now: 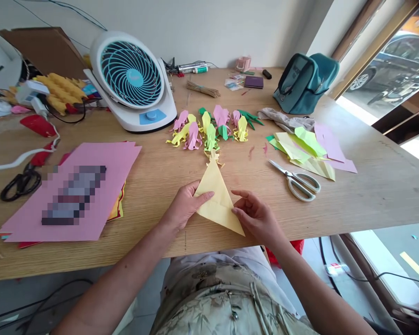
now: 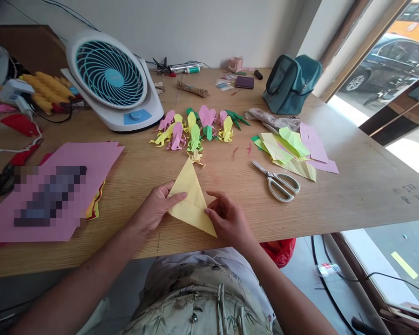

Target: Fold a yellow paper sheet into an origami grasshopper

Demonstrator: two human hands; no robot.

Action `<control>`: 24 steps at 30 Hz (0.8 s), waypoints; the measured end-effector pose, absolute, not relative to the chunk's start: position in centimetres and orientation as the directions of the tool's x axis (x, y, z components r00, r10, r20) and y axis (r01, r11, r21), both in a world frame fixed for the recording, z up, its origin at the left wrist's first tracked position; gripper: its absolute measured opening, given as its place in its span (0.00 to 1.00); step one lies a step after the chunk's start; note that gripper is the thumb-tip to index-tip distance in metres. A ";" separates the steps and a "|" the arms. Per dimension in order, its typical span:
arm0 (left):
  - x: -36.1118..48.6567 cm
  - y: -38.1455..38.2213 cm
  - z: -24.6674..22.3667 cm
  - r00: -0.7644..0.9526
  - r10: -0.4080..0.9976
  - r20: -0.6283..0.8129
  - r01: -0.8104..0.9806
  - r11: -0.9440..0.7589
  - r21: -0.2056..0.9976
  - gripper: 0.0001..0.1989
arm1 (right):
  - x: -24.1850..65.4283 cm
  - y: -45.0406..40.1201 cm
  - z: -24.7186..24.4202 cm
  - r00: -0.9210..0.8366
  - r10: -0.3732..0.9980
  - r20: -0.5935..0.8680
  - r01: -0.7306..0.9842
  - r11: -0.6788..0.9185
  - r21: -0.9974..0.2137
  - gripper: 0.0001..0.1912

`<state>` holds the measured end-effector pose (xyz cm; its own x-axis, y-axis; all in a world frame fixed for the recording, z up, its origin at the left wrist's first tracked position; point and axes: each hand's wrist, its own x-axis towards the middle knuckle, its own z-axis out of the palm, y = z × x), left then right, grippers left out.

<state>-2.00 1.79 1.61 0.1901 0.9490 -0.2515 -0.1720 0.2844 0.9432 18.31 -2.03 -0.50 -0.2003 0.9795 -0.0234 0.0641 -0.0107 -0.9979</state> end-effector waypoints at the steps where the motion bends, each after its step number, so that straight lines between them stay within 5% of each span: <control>1: -2.1 2.1 1.7 0.205 0.946 -0.252 -0.135 0.283 0.950 0.26 | 18.4 -2.0 -0.6 -0.196 0.980 -0.021 0.073 -0.006 -0.997 0.23; 9: -2.7 4.1 1.9 0.356 0.893 -0.276 -0.126 0.339 0.932 0.28 | 18.9 -2.2 -0.3 -0.206 0.977 0.048 0.030 0.055 -0.998 0.21; 15: -2.2 4.1 0.3 0.218 0.954 -0.206 -0.254 0.260 0.932 0.27 | 19.0 -2.0 0.7 -0.249 0.968 -0.032 -0.007 -0.034 -0.999 0.26; 24: -1.6 3.1 0.3 0.227 0.962 -0.150 -0.326 0.220 0.919 0.29 | 19.5 0.3 0.2 0.093 0.991 -0.095 -0.086 -0.087 -0.992 0.28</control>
<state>-1.63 3.11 0.30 0.2271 0.9622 -0.1502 -0.3256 0.2203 0.9195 19.51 0.35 0.22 0.0929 0.9911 -0.0954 -0.0863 -0.0874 -0.9924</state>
